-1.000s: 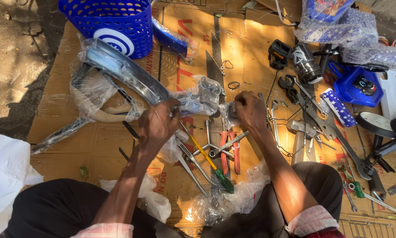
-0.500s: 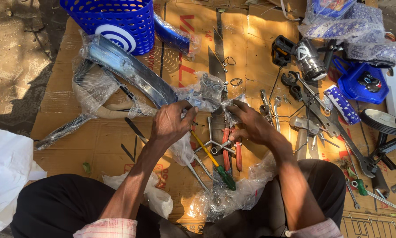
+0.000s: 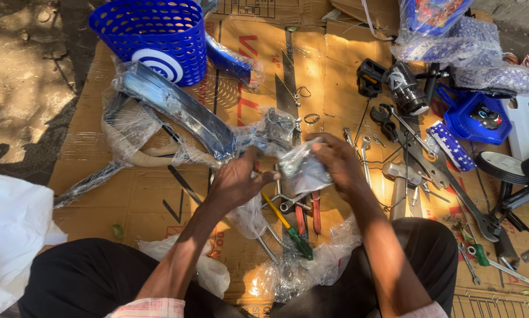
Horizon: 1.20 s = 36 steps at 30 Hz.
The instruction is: The person sits on the ground and unwraps plastic and bubble-wrap packaging from new bicycle parts, including a blue basket, a bell, a headlight and a mudguard. They then fit a mounting bracket and hardware to the basket and unwrap a blue plastic-wrapped component.
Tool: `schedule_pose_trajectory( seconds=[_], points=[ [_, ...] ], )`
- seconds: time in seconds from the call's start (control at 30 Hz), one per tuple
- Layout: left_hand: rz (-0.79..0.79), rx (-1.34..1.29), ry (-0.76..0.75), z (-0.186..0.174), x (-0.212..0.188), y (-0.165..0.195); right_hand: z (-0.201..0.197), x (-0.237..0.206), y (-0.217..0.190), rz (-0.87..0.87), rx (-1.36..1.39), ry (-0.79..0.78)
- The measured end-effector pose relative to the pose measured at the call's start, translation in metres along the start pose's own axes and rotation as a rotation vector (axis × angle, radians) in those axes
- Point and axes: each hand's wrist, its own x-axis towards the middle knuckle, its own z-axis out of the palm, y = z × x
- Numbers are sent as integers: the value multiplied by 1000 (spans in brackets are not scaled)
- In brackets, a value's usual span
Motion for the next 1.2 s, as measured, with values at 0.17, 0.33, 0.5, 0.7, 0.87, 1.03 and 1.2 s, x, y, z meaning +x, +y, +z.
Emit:
schedule_pose_trajectory(
  seconds=[0.17,0.33,0.5,0.7,0.87,1.03,1.2],
  points=[
    [175,-26,-21,6,10,-1,15,47,26,-183,-369,65],
    [137,97,64,13,25,-4,13,115,40,-45,-447,129],
    [175,277,164,18,43,-10,24,139,55,-473,-766,157],
    [286,422,408,19,64,-22,9,167,57,-474,-867,11],
    [233,474,459,13,77,-33,-3,167,57,-316,-540,-15],
    [329,249,754,3,86,-44,-20,155,64,74,397,-20],
    [338,47,866,-8,90,-50,-40,161,64,201,971,38]
  ],
)
